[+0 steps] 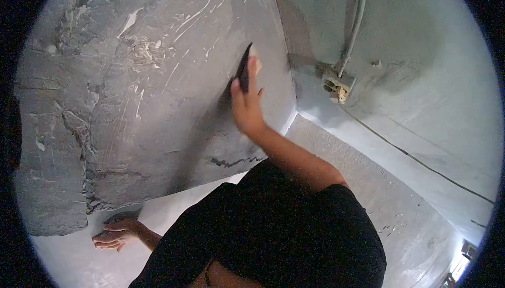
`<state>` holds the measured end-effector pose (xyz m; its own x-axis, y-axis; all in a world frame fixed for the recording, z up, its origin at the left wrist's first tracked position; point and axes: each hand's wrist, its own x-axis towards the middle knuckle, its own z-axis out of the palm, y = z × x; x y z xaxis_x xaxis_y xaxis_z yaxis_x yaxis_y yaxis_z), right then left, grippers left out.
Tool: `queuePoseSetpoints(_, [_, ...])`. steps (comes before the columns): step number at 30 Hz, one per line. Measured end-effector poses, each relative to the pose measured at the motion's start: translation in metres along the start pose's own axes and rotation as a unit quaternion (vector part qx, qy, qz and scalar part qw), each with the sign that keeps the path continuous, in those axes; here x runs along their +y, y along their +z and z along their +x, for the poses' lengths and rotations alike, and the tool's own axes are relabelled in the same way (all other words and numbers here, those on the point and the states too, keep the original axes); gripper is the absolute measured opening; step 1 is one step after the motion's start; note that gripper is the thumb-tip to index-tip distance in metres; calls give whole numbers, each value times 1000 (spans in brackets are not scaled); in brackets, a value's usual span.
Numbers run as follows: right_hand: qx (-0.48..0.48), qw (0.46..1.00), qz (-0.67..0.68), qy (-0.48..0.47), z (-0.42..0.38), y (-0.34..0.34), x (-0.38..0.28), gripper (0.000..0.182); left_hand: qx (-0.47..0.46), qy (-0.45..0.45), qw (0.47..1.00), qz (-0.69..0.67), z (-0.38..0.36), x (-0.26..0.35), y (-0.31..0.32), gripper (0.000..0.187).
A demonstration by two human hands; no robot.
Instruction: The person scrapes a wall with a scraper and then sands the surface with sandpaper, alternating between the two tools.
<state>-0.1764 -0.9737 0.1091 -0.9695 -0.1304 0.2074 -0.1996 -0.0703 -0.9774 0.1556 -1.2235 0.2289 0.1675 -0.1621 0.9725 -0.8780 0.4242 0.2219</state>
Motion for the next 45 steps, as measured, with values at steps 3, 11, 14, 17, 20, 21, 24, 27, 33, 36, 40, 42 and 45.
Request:
queuePoseSetpoints(3, [-11, 1000, -9, -14, 5, -1, 8, 67, -12, -2, 1000, 14, -1, -1, 2, 65])
queuePoseSetpoints(11, [17, 998, -11, -52, -12, 11, 4, 69, -21, -29, 999, 24, 0, 1, 0, 70])
queuePoseSetpoints(14, [-5, 1000, -10, -22, -18, 11, -2, 69, -24, -23, 999, 17, 0, -1, -1, 70])
queuePoseSetpoints(17, [-10, 995, 101, 23, 28, -3, 37, 70, -12, -6, 1000, 8, 1, -2, 1, 69])
queuePoseSetpoints(20, [-6, 997, 64, -39, 12, 4, 32, 73, -28, -4, 999, 18, -1, -5, -2, 68])
queuePoseSetpoints(21, [11, 998, -4, -65, -1, 10, 30, 73, -11, -4, 1000, 0, -1, -7, 0, 68])
queuePoseSetpoints(24, [-15, 1000, 3, -24, -11, 2, 3, 74, 10, -4, 1000, -18, -2, -9, 7, 68])
queuePoseSetpoints(27, [-14, 999, 37, -11, 18, -7, 14, 72, -1, -2, 1000, 0, 0, 0, -1, 68])
queuePoseSetpoints(33, [-11, 1000, -9, 3, -13, 11, 3, 70, -6, 8, 1000, 7, 0, -3, 2, 66])
queuePoseSetpoints(36, [22, 1000, -8, 16, 6, 11, 19, 68, -7, 15, 1000, 3, 0, -1, 0, 67])
queuePoseSetpoints(40, [4, 1000, 19, -2, 4, 6, 7, 68, -4, 17, 1000, 3, 1, -2, 0, 66])
queuePoseSetpoints(42, [-7, 1000, 17, 6, -8, 9, 5, 69, -1, 19, 1000, -3, 0, -7, 1, 67])
queuePoseSetpoints(45, [-18, 998, 5, 63, -16, 7, -22, 68, -4, 11, 1000, -8, -1, -3, 2, 68])
